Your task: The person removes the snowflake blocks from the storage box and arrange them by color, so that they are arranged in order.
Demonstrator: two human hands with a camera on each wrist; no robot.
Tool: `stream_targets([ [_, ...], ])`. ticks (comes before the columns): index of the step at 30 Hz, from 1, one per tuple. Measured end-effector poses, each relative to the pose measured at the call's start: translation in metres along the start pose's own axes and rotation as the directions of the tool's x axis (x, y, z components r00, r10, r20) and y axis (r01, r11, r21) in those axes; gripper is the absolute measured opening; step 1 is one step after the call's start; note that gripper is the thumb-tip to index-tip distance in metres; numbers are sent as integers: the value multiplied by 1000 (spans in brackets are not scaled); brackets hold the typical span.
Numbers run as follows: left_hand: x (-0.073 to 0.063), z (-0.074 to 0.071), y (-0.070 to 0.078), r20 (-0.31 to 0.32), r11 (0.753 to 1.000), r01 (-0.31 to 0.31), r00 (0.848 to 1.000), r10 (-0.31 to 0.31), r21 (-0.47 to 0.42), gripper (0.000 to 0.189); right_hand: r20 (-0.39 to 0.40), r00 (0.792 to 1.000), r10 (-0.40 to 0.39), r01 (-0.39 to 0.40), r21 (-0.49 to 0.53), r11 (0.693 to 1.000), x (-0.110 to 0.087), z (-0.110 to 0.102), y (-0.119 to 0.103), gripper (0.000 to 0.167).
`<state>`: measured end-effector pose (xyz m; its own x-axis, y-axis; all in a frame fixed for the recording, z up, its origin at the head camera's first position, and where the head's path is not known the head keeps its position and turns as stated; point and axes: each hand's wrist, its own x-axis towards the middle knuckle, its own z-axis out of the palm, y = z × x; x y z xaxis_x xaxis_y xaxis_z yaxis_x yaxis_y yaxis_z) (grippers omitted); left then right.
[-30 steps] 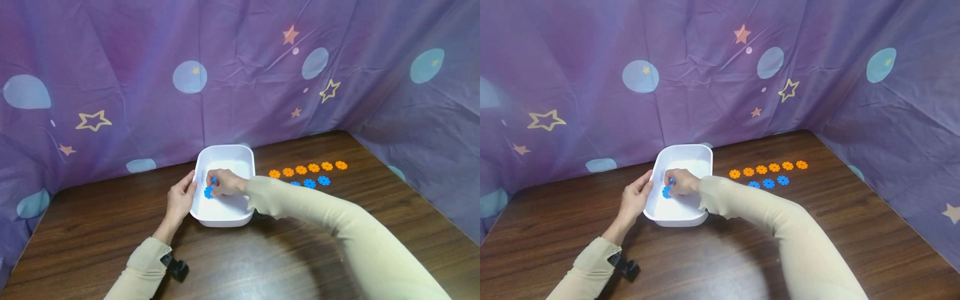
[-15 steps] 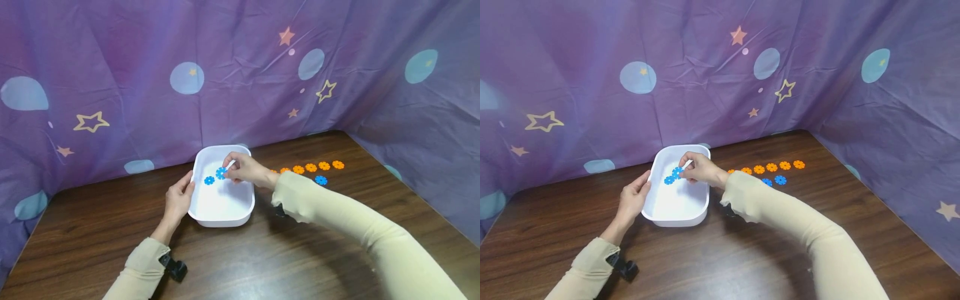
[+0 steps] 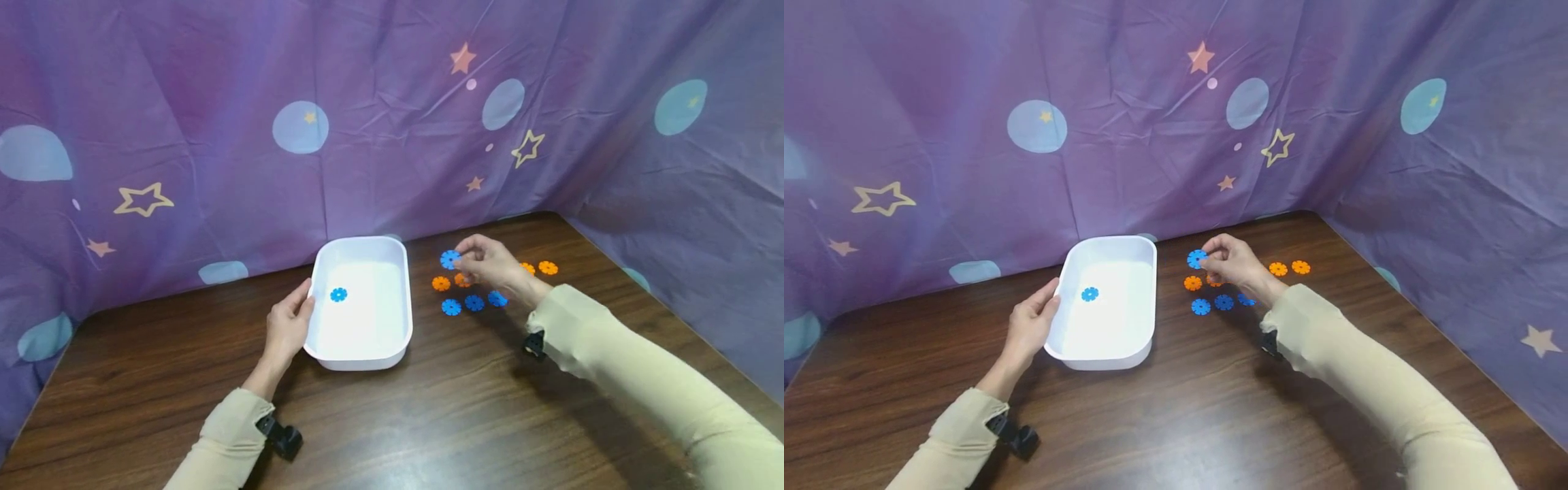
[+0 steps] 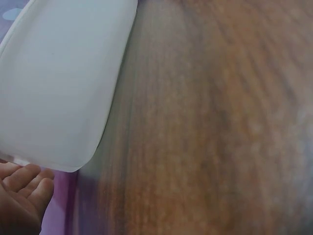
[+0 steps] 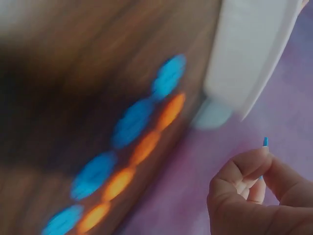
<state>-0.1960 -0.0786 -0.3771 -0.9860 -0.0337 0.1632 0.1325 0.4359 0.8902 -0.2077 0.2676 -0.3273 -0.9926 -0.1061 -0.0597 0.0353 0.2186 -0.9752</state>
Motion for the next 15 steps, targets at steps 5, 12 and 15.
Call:
stream_targets([
  [5,0,0,1,12,1000,13,1000,-13,-13,39,-77,997,26,-32,-74,997,-15,-49,21,26],
  [12,0,-1,2,25,999,21,999,-21,-25,40,-173,983,59,-90,-181,979,-31,-96,50,28],
  [15,0,-1,2,28,999,29,999,-29,-19,40,-174,981,87,-126,-226,966,-36,-107,57,29],
])
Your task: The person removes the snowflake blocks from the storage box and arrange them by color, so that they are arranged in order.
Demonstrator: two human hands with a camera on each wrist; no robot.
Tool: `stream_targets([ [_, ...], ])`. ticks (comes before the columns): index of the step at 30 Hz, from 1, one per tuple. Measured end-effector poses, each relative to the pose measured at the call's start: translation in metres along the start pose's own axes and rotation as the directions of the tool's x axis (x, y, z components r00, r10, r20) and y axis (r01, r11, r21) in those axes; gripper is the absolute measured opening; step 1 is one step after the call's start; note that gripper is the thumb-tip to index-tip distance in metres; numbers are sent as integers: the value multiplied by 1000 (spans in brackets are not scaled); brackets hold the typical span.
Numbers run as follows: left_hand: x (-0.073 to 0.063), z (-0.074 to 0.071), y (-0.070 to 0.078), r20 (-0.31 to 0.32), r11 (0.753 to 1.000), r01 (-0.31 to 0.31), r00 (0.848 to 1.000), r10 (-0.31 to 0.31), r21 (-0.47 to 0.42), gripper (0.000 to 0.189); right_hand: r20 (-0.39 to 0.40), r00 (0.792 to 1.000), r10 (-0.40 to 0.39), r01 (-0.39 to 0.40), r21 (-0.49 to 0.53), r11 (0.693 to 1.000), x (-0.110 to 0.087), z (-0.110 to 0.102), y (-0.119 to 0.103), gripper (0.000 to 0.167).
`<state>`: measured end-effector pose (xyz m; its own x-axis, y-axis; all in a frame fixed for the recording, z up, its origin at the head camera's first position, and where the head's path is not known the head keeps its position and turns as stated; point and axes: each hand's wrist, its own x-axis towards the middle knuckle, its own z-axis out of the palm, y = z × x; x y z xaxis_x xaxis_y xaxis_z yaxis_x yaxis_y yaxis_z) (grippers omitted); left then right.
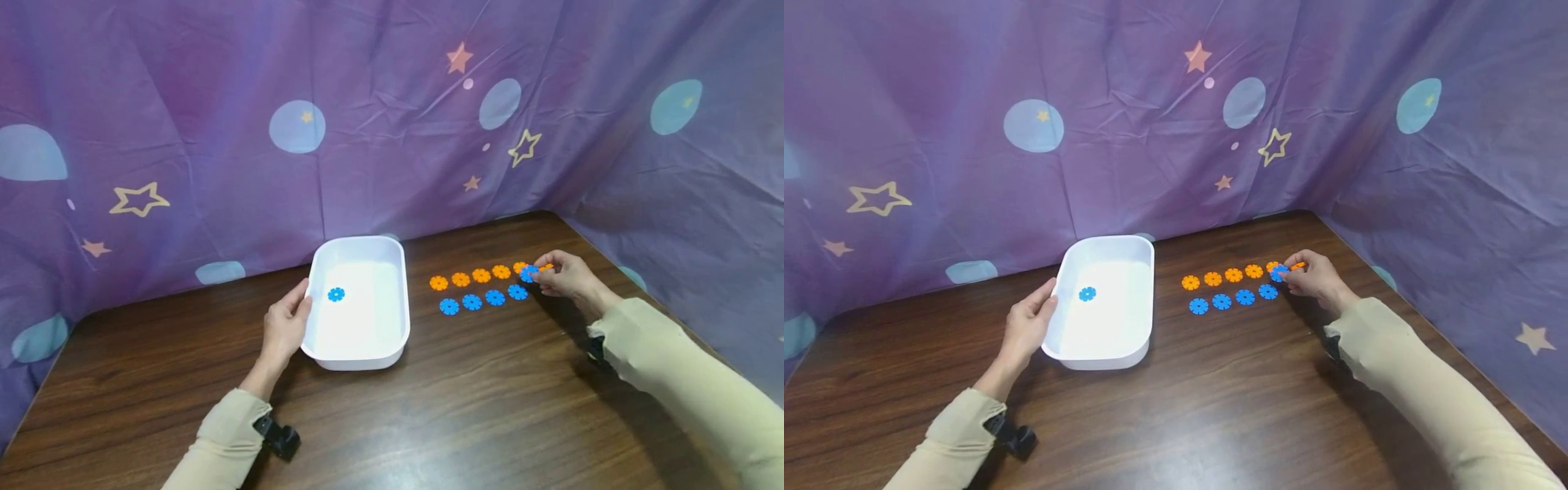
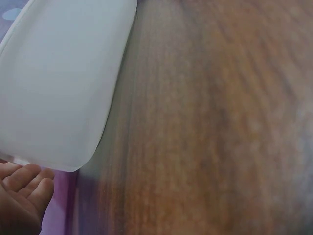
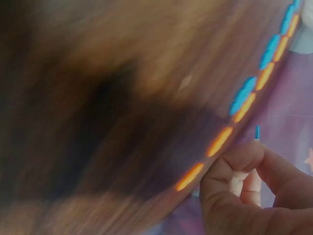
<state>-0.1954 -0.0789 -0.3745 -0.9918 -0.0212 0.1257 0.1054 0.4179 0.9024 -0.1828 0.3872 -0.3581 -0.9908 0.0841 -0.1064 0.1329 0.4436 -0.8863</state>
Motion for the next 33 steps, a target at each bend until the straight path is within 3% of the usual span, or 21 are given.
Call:
stream_targets([
  [12,-1,0,-1,-7,1000,-2,1000,2,21,40,24,996,81,-78,-136,988,-4,-10,13,25],
  [26,0,0,-1,-12,1000,-4,1000,5,15,39,0,996,88,-86,-193,977,-2,-7,13,21],
  [33,0,0,0,-6,1000,-2,1000,2,7,40,-7,994,112,-111,-166,980,-4,-7,10,21],
])
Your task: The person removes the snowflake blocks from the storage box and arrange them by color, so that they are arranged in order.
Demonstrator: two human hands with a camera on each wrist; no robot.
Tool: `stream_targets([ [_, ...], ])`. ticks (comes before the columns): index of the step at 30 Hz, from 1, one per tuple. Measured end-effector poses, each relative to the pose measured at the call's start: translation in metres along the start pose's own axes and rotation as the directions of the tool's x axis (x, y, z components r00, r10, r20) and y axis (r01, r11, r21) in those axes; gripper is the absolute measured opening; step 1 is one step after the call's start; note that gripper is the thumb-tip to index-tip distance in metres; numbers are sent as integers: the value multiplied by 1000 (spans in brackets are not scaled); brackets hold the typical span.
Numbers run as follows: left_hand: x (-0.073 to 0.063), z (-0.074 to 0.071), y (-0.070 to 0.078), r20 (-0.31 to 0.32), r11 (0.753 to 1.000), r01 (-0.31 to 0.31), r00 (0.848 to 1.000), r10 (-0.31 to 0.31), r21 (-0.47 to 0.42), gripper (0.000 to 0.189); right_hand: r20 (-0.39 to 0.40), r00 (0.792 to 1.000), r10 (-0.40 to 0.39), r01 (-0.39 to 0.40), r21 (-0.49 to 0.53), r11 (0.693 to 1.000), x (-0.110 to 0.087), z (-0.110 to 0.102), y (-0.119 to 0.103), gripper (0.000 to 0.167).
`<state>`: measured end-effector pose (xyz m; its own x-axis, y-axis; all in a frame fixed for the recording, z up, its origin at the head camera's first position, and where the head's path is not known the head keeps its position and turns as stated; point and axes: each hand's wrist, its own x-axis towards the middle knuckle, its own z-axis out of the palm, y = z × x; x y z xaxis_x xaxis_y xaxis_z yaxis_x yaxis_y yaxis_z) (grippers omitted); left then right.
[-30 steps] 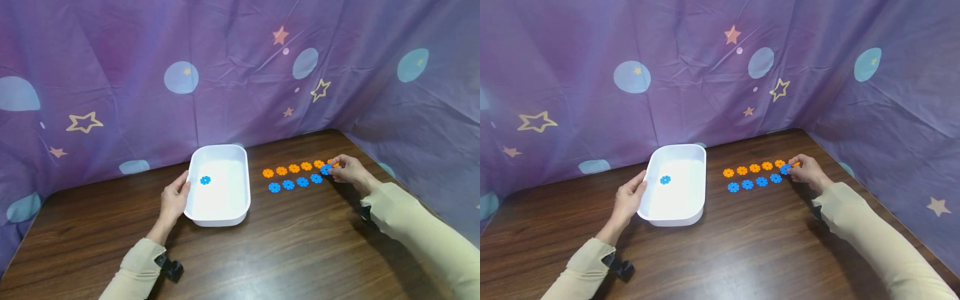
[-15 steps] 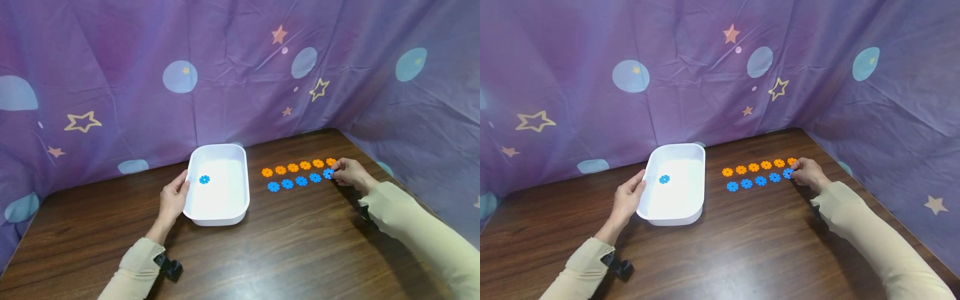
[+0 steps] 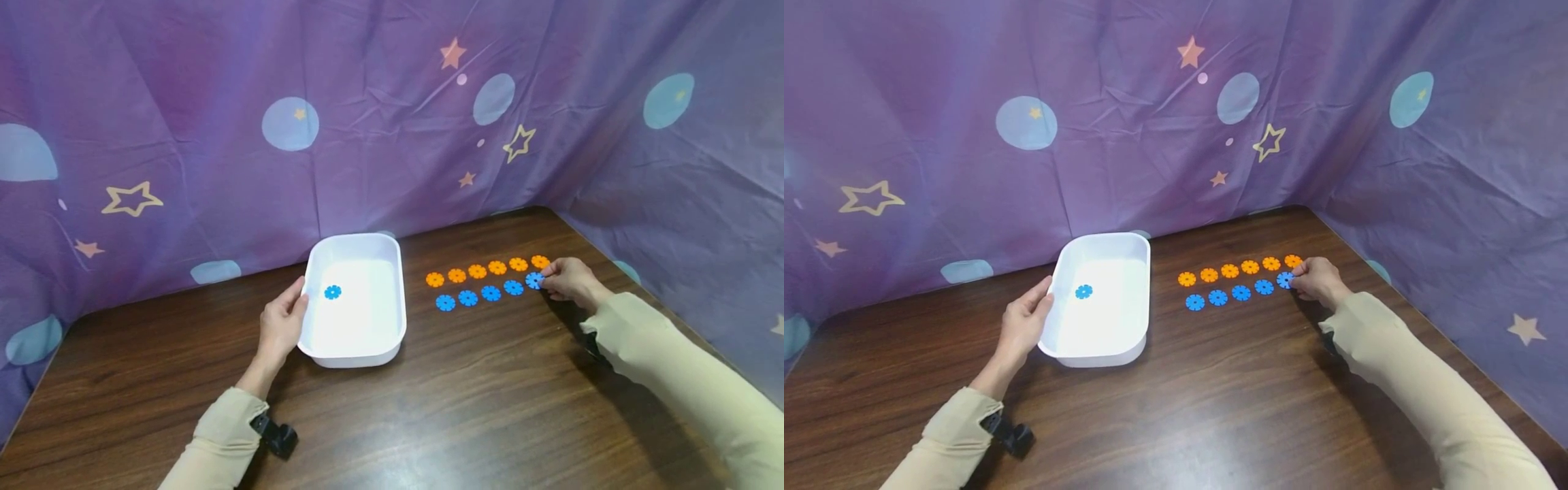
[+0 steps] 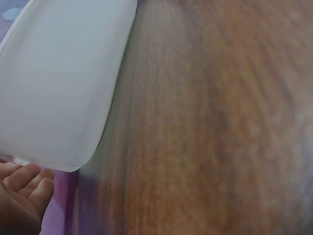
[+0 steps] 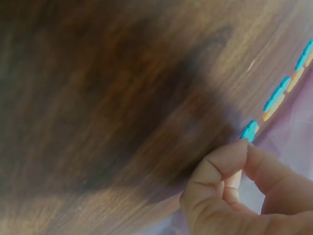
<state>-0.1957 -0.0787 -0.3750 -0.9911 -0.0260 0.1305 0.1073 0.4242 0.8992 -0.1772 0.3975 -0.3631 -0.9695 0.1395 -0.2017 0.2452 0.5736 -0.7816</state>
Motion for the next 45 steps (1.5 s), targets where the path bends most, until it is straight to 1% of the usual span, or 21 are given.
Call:
stream_targets([
  [5,1,0,1,-1,1000,-7,1000,7,-3,40,-14,1000,11,-10,14,1000,0,0,-2,22],
  [10,0,-1,1,4,1000,4,1000,-4,-7,40,-32,999,22,-22,20,1000,0,1,-3,23],
  [19,0,-3,1,16,1000,19,1000,-18,-13,40,-51,998,23,-22,16,1000,1,3,-3,21],
  [33,1,-5,0,3,999,2,1000,-2,-33,40,-93,995,30,-31,-16,999,4,6,-8,20],
  [40,1,-2,0,0,1000,4,1000,-4,-25,39,-73,997,19,-18,3,1000,2,5,-5,19],
  [45,0,0,-1,13,1000,10,1000,-9,-19,39,-42,999,21,-19,45,999,-3,4,-3,18],
])
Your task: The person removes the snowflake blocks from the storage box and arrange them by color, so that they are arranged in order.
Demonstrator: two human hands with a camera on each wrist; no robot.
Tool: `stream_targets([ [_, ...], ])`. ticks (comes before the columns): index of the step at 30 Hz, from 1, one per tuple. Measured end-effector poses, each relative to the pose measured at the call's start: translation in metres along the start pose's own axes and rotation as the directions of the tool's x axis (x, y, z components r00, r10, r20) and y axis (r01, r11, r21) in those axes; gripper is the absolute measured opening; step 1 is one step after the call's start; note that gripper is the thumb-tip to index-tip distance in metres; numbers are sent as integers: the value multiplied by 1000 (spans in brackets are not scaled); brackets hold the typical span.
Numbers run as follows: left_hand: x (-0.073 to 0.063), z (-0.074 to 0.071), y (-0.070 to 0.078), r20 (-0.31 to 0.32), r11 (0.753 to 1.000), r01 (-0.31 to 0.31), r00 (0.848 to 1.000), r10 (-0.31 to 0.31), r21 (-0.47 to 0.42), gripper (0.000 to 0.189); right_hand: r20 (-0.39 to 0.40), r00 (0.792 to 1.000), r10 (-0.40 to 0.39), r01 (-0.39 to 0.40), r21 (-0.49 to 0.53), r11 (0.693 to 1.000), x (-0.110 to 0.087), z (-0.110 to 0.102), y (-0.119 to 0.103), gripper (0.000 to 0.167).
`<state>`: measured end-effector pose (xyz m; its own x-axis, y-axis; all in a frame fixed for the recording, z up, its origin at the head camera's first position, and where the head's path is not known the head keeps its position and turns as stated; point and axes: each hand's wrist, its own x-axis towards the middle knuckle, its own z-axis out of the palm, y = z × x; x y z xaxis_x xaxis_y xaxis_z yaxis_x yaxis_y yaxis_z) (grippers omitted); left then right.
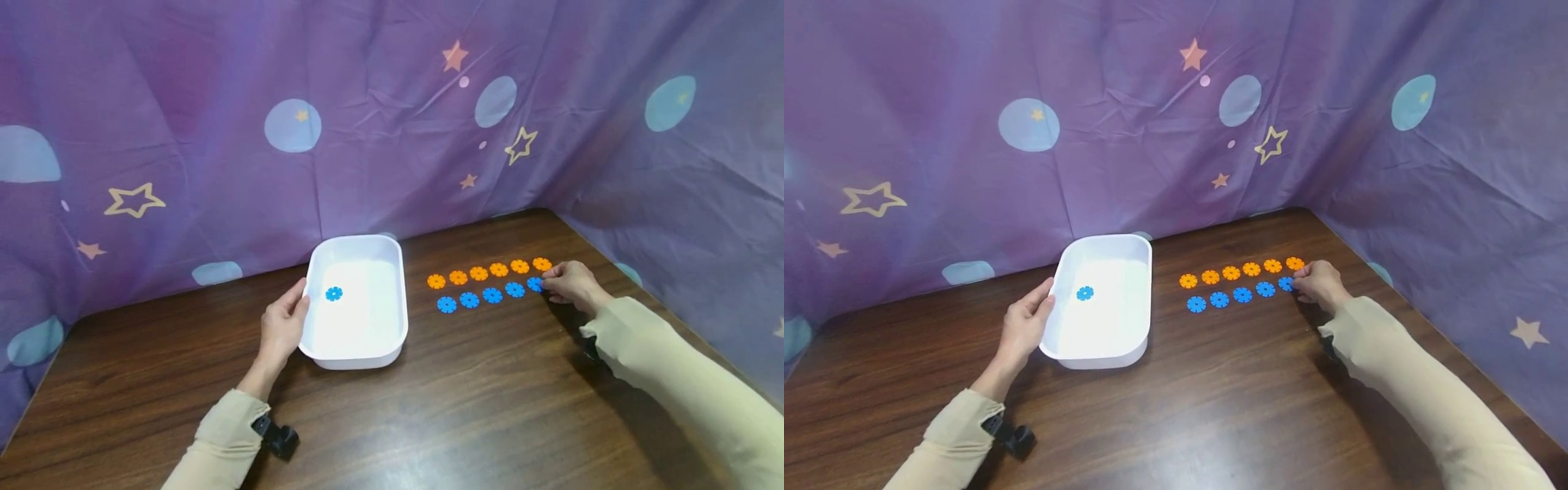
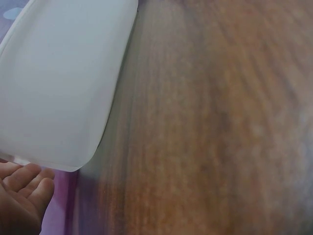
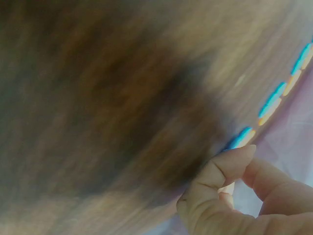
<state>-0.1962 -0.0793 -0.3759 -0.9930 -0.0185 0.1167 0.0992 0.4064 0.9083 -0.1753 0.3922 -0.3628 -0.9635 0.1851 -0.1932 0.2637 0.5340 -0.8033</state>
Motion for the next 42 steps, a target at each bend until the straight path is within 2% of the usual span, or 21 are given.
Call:
stream_targets([
  [4,0,0,0,4,1000,1,1000,-1,-1,40,12,1000,-21,21,27,999,-2,6,-11,22],
  [9,1,0,0,-3,1000,3,1000,-3,2,40,33,995,-98,95,69,993,-3,28,-45,28],
  [14,0,0,0,-11,1000,2,1000,-2,8,39,81,986,-148,133,161,978,-3,57,-93,32],
  [18,0,-1,0,-12,1000,4,1000,-3,9,39,117,980,-162,130,243,961,-1,84,-139,31],
  [24,0,-1,-1,-12,1000,-3,1000,3,6,39,141,974,-179,109,400,910,3,132,-199,25],
  [29,0,-1,-1,-13,1000,-16,1000,16,8,39,169,973,-159,52,509,859,6,169,-232,16],
  [31,1,-1,-2,-10,1000,-16,1000,16,5,40,178,974,-143,24,542,840,6,181,-240,12],
  [33,1,-1,-2,-7,1000,-14,1000,14,3,40,182,977,-115,-5,553,833,4,190,-247,12],
  [35,2,-2,-2,-6,1000,-13,1000,13,-1,40,185,979,-89,-28,548,836,8,202,-248,11],
  [37,2,-2,-2,-13,1000,-14,1000,14,1,40,171,984,-57,-41,520,853,14,214,-245,15],
  [40,1,-2,-1,-18,1000,-14,1000,14,8,40,162,986,-39,-42,468,883,31,233,-231,14],
  [42,1,-2,-1,-21,1000,-13,1000,13,13,40,161,984,-82,0,457,889,61,254,-207,9],
])
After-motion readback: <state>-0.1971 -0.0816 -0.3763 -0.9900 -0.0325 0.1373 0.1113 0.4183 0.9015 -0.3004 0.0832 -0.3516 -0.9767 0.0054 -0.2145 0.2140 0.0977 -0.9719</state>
